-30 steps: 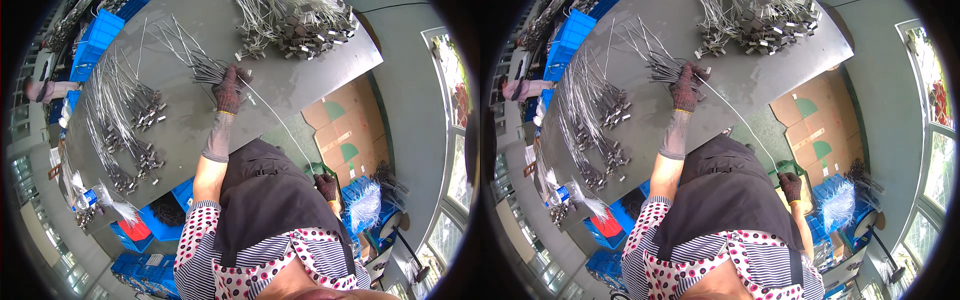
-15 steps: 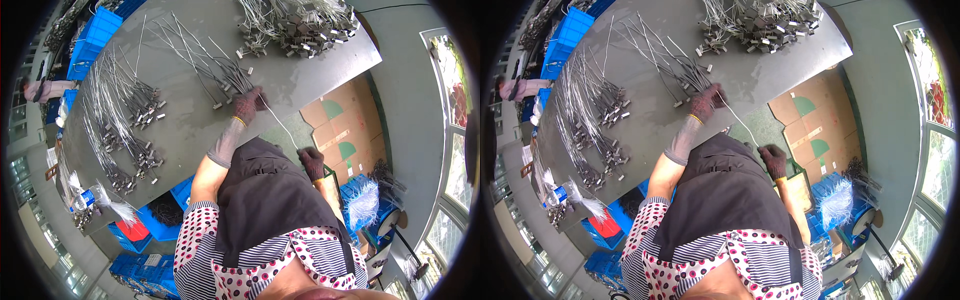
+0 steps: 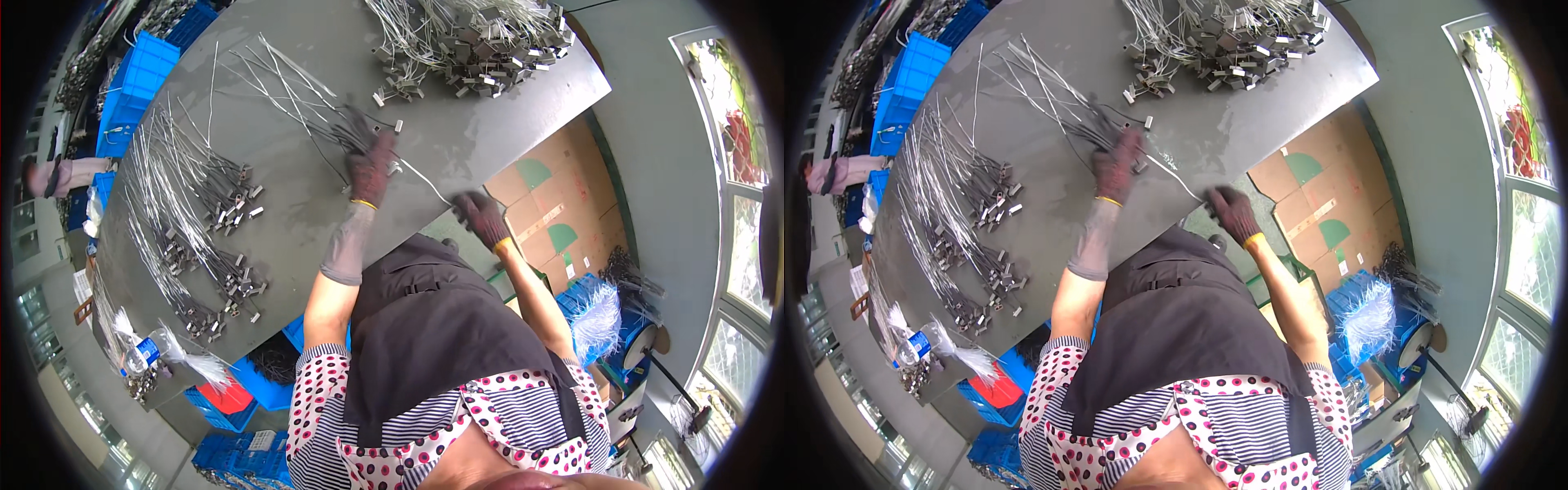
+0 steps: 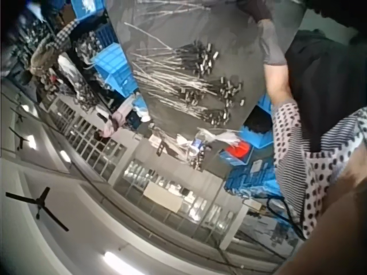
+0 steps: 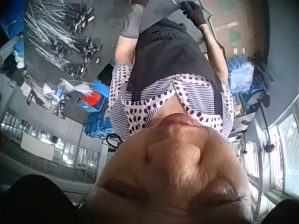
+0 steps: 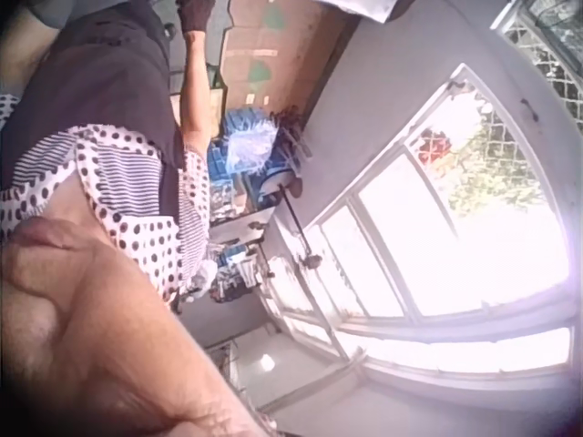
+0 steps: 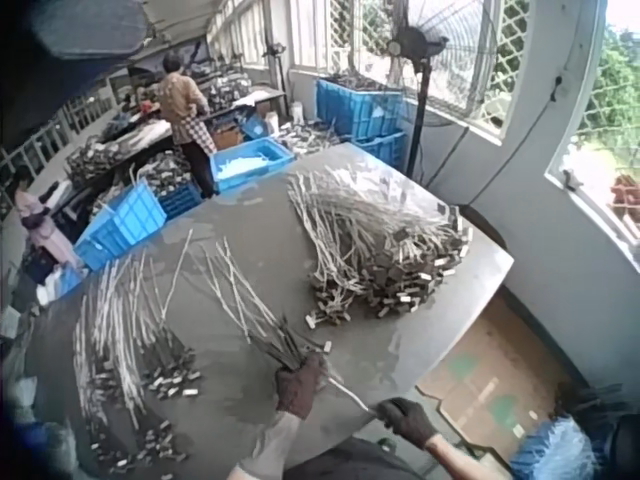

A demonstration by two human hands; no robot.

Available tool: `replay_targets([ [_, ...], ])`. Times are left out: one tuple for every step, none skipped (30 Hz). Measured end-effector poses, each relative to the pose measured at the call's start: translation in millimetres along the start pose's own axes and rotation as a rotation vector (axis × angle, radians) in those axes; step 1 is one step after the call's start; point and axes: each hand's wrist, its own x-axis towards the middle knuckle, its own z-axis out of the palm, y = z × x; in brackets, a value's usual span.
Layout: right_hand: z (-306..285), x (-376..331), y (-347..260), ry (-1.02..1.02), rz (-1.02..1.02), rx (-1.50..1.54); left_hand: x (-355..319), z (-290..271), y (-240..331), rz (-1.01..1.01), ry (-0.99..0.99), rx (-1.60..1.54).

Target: Sorting and organizing large bundles of electrical wires into storage bins.

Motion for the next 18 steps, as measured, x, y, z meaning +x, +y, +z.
replay_targets([
  [8.7, 13.5, -23.6, 0.032, -0.025, 0.064, -16.7, 17.6, -4.9, 0.027, -0.058, -0.080],
  [17.0, 26.1, -50.0, 0.055, -0.053, 0.122, -26.6, 30.6, -8.6, 0.053, -0.106, -0.163],
  [21.7, 39.6, -71.9, 0.063, -0.059, 0.131, -27.1, 40.7, -14.8, 0.051, -0.114, -0.166],
  [27.2, 51.1, -88.9, 0.066, -0.065, 0.140, -28.1, 46.9, -24.9, -0.022, -0.143, -0.062],
  [32.6, 61.6, -101.0, 0.069, -0.062, 0.140, -27.8, 49.4, -30.8, -0.094, -0.173, 0.043],
  [36.8, 72.5, -109.6, 0.057, -0.028, 0.173, -30.8, 46.3, 5.5, -0.045, -0.263, -0.186],
  [40.3, 79.6, -115.9, 0.045, 0.006, 0.204, -24.2, 38.0, 12.8, -0.050, -0.269, -0.184],
  [44.9, 82.0, -123.9, 0.044, 0.006, 0.199, -15.6, 26.7, 18.9, -0.084, -0.289, 0.013],
  [50.9, 83.8, -132.0, 0.040, -0.040, 0.118, -9.1, 19.7, 21.8, -0.117, -0.300, 0.210],
  [54.3, 87.0, -137.1, 0.036, -0.087, 0.037, -2.0, 18.4, -0.4, -0.141, -0.221, -0.163],
  [51.4, 113.0, -110.1, 0.023, -0.378, -0.177, 2.4, 19.8, 2.0, -0.140, -0.233, -0.163],
  [53.1, 119.6, -115.1, 0.022, -0.376, -0.178, 7.1, 15.6, 3.8, -0.234, -0.221, -0.085],
  [56.0, 125.2, -119.2, 0.135, -0.373, -0.384, 11.3, 11.3, 5.1, -0.329, -0.209, -0.006],
  [57.0, 129.7, -124.9, 0.246, -0.366, -0.590, 11.2, 6.6, 8.2, -0.334, -0.208, -0.007],
  [52.3, 135.4, -133.3, 0.240, -0.363, -0.593, 8.3, 0.8, 13.4, -0.315, -0.210, 0.066],
  [44.1, 142.7, -142.4, 0.431, -0.613, -0.729, 8.1, -5.5, 15.0, -0.296, -0.212, 0.139],
  [36.4, 149.9, -152.0, 0.622, -0.867, -0.855, 12.7, -16.9, -6.5, -0.231, -0.221, 0.109],
  [27.4, 160.1, -158.0, 0.676, -0.917, -0.972, 16.6, -21.4, -11.4, -0.241, -0.225, 0.112],
])
